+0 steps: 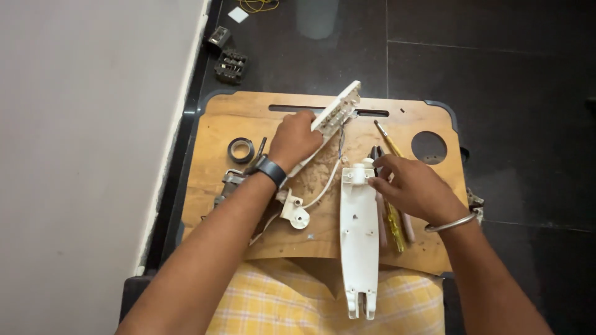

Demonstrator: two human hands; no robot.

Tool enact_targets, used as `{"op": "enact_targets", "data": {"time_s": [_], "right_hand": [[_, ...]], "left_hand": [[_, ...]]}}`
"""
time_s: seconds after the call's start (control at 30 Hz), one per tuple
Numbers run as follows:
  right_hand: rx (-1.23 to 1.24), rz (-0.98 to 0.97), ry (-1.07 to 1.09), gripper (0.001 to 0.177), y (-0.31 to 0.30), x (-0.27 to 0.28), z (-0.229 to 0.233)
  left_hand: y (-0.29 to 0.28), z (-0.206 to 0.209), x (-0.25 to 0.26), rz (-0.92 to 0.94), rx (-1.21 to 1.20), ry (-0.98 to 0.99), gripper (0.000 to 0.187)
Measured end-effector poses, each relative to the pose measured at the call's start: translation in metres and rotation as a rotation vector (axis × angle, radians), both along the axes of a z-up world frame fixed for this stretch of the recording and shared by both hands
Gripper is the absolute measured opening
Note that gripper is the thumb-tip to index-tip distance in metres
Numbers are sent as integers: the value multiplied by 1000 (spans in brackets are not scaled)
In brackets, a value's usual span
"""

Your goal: Repairing and rewiring the plastic housing of an electrical appliance, possibly a fan neck assembly.

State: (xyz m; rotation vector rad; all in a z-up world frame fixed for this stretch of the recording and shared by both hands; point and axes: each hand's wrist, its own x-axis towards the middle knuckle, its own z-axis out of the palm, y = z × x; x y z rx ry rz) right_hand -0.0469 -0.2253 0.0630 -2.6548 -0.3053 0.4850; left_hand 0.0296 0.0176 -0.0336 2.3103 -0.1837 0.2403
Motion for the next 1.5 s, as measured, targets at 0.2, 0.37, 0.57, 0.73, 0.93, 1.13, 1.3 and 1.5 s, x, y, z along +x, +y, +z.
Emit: {"op": "enact_targets", "data": {"time_s": [0.2,0.37,0.57,0.73,0.93,1.13,1.3,1.5], "right_hand": [[-120,38,70,37,9,-5,11],[-63,33,33,38,3,2,-3],[-110,37,24,37,5,6,-1],[-57,35,-9,38,8,11,-4],[155,0,-251,32,19,13,-24],[467,48,-389,68,47,11,-50],[584,-129,-136,82,53,9,-52],[633,-127,-134,85,47,16,-53]], "left_hand": [[24,9,17,-76,-351,525,27],[19,-22,16,-28,-597,666,28],[3,-9,-10,70,-647,588,30],[4,3,-24,51,-645,498,30],[-4,18,-44,-12,-403,155,32],[-6,39,-55,-30,-220,42,29],[-3,22,-54,-69,-297,0,38],[-6,26,-52,-84,-277,-47,38]]}}
